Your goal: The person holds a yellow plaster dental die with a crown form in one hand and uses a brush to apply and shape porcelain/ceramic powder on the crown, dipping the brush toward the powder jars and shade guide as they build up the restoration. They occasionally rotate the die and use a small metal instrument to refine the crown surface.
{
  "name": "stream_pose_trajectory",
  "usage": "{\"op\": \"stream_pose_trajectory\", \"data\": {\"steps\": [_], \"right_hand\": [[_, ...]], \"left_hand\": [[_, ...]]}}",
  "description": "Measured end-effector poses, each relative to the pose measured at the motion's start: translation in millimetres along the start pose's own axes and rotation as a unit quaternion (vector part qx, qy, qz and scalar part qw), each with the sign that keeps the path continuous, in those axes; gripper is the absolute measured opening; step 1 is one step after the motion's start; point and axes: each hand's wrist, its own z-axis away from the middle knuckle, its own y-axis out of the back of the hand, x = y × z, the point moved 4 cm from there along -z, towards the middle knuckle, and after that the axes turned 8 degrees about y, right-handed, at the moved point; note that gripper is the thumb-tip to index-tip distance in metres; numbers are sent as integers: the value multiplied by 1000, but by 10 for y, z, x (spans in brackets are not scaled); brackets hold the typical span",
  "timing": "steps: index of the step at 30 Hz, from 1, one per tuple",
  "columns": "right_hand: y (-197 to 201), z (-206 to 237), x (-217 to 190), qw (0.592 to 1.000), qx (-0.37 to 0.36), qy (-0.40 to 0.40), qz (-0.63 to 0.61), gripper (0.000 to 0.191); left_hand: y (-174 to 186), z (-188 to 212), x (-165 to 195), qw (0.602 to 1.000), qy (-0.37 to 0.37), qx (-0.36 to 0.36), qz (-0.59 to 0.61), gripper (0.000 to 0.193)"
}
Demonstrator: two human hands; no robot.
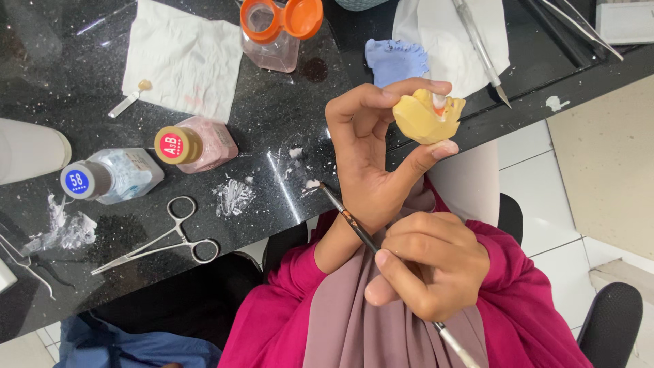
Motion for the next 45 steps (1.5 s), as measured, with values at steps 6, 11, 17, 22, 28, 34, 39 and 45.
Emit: {"op": "stream_pose_trajectory", "data": {"steps": [6,11,17,22,28,34,39,45], "right_hand": [[-11,5,16,1000,1,-15,-11,36],[28,20,63,998,-12,-31,-55,34],[63,78,92,993,-41,-56,-92,33],[105,177,183,967,-30,-160,-197,26],[188,364,196,869,236,-340,-272,34],[845,712,479,769,459,-266,-356,42],[1220,869,681,761,491,-230,-356,34],[1136,872,983,804,431,-239,-333,30]], "left_hand": [[-15,5,-10,1000,-3,5,-8,57],[-8,-4,-20,1000,-3,1,-6,57],[5,5,-27,1000,-3,2,-5,56],[-6,-5,-25,1000,-5,3,-17,57],[16,-25,-7,1000,1,-13,-10,60],[3,-49,6,999,25,-25,38,59],[-14,-73,-19,987,89,-48,125,60],[-51,-145,-53,975,156,-67,141,66]]}}
